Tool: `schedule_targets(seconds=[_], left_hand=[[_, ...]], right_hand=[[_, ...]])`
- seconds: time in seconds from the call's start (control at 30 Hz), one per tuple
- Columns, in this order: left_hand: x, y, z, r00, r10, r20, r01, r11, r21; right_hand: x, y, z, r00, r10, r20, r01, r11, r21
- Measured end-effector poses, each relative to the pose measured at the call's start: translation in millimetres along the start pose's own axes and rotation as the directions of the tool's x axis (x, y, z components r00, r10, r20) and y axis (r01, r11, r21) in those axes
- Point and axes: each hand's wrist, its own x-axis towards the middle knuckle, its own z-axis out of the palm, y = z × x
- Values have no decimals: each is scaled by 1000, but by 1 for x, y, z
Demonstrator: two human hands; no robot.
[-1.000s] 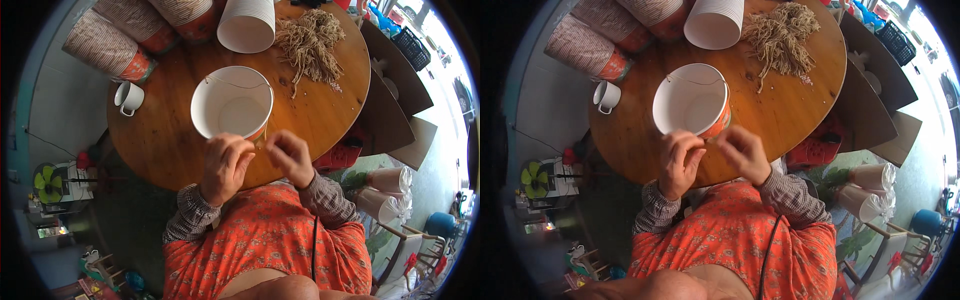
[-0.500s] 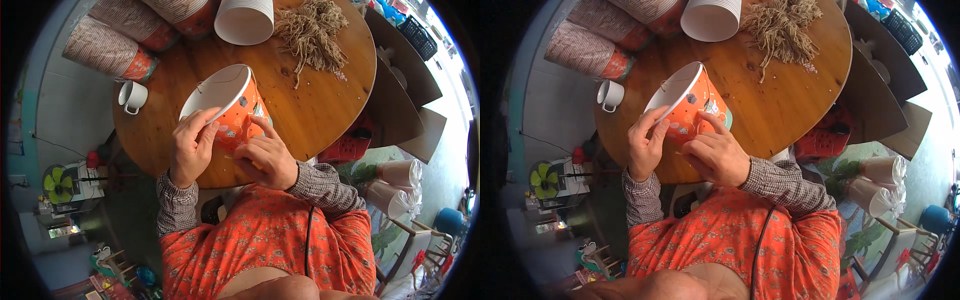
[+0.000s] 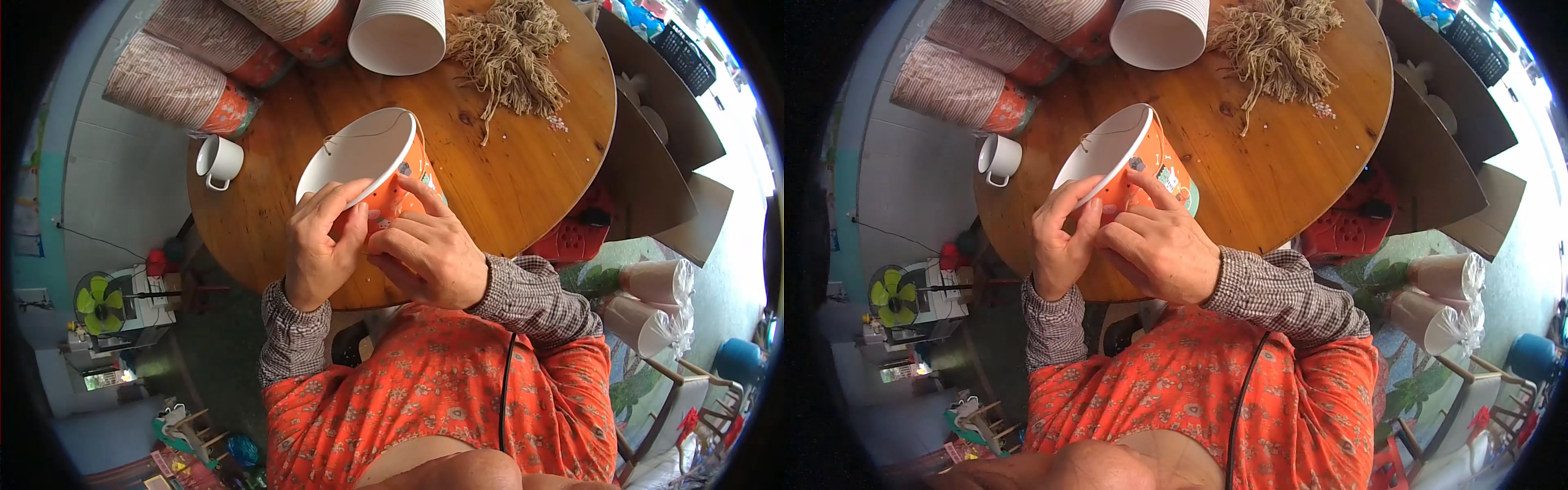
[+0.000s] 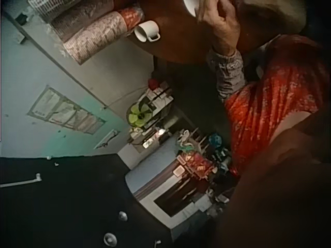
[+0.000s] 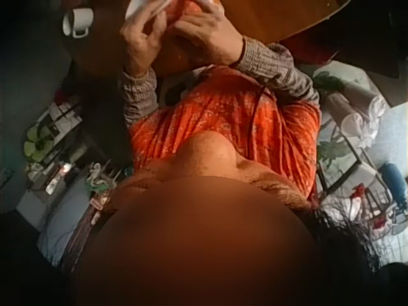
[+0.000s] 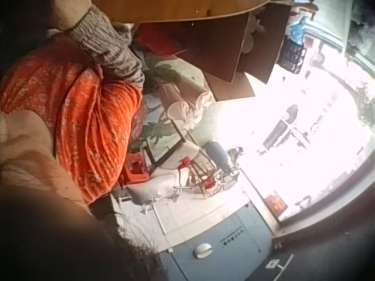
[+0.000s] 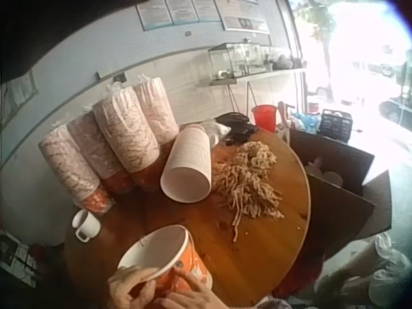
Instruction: Unwrapping stacks of paper cups and threading strings through pre-drilled holes in the cups.
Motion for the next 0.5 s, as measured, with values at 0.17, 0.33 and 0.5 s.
schedule_targets(seconds=[0.17, 0.33, 0.5], left_hand=[[7, 3, 4, 997, 37, 65, -43, 994, 97], [11, 5, 5, 995, 40, 87, -49, 994, 98], [13, 4, 6, 995, 50, 85, -54, 998, 40]], right_hand=[[-3, -3, 0, 998, -18, 58, 22, 997, -78], [-4, -5, -2, 990, -4, 142, 34, 977, -211], [-4, -6, -4, 976, -44, 215, 110, 946, -304]])
